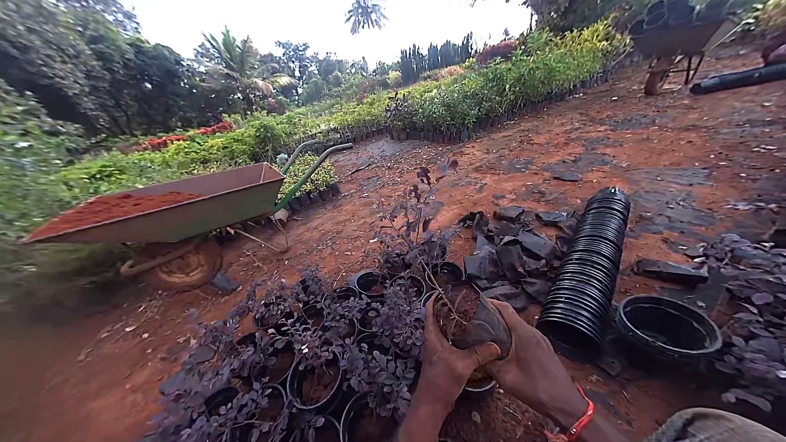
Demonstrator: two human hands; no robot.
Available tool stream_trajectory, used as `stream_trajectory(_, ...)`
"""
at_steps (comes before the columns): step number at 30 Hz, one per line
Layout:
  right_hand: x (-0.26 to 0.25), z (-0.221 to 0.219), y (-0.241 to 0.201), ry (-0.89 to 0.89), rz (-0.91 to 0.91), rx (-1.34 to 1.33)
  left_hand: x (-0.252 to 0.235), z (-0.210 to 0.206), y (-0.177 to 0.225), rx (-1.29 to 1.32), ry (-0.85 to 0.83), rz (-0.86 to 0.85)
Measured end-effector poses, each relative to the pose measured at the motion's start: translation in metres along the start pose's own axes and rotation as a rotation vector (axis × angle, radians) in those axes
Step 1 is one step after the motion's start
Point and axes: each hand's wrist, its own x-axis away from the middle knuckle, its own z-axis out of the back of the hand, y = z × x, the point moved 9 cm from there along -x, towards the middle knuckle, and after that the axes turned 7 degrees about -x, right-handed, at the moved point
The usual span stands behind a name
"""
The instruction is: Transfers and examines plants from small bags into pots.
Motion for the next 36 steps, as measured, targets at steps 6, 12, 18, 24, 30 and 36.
stream_trajectory(6,0.001,0.004,-0.016,0.147,0.26,0.269,-0.009,0.007,-0.016,0.081,0.118,0.017)
stream_trajectory(12,-0.016,0.036,0.002,0.082,0.091,-0.462,-0.012,0.021,-0.048,0.853,0.219,0.237)
stream_trajectory(18,-0.003,-0.002,0.036,-0.073,-0.568,-0.971,-0.019,0.038,-0.048,1.02,0.229,0.155)
stream_trajectory(24,0.01,-0.025,0.036,-0.074,-0.839,-1.19,-0.018,0.047,-0.047,0.852,0.251,0.09)
stream_trajectory(30,0.017,-0.04,0.048,-0.137,-0.938,-1.238,-0.022,0.049,-0.03,0.596,0.156,-0.04)
stream_trajectory(36,0.014,-0.043,0.043,-0.19,-0.892,-1.342,-0.023,0.049,-0.026,0.605,0.039,-0.132)
